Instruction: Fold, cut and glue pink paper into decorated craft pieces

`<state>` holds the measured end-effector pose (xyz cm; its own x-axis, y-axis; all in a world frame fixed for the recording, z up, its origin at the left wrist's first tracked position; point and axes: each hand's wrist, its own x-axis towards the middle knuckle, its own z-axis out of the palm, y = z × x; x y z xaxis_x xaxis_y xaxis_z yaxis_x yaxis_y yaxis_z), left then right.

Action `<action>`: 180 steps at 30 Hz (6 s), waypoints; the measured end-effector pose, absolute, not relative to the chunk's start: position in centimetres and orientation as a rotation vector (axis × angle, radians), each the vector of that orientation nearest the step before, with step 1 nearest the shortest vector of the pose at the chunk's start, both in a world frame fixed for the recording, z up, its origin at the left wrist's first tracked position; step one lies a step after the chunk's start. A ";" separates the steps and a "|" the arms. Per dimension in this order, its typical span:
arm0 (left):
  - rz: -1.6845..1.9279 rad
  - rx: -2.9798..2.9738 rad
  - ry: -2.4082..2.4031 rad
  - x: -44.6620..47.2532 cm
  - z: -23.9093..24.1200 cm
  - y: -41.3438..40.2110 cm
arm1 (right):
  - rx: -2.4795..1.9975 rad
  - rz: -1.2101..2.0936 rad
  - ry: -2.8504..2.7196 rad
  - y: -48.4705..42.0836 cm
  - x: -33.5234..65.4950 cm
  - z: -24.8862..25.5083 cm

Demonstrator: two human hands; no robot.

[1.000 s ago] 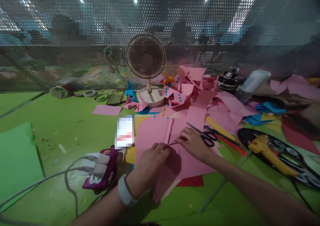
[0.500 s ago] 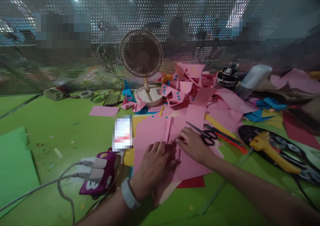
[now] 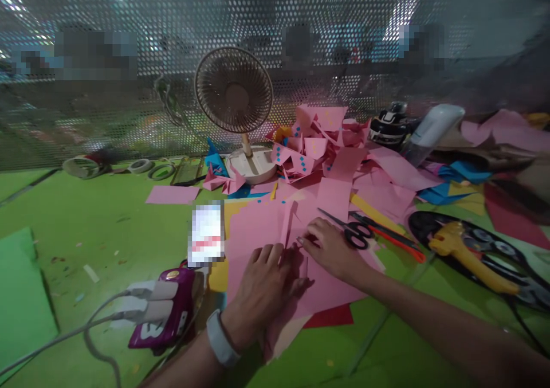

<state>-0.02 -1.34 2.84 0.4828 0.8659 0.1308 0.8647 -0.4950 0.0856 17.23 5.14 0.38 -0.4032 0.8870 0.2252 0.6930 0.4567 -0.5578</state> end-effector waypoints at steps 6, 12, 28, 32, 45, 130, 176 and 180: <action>0.269 2.709 1.573 0.1 3.0 -1.3 | -1.365 0.610 -2.178 5.7 17.1 -0.2; 0.283 2.733 1.568 0.1 2.7 -1.2 | -1.400 0.610 -2.188 5.9 17.1 -0.3; 0.228 2.635 1.603 -0.2 2.5 -1.0 | -1.445 0.469 -2.173 5.3 16.9 -0.1; 0.216 2.619 1.590 -0.2 2.6 -0.9 | -1.456 0.463 -2.183 5.2 17.0 0.2; 0.163 2.612 1.608 0.0 2.9 -0.8 | -1.428 0.456 -2.235 5.2 17.0 0.6; -0.184 1.571 1.570 -2.5 6.7 6.3 | -1.180 0.921 -2.104 7.8 18.3 -0.8; 0.144 2.929 1.359 -1.2 2.5 -2.2 | -1.233 0.710 -2.516 3.7 18.8 2.7; 0.187 2.949 1.321 -1.4 2.1 -2.2 | -1.139 0.377 -2.711 3.0 18.3 2.9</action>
<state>-1.38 -2.19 2.13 0.6610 0.7365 0.1434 0.7474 -0.6632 -0.0392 18.31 3.03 2.92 -0.6915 0.7195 0.0639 0.6748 0.6750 -0.2985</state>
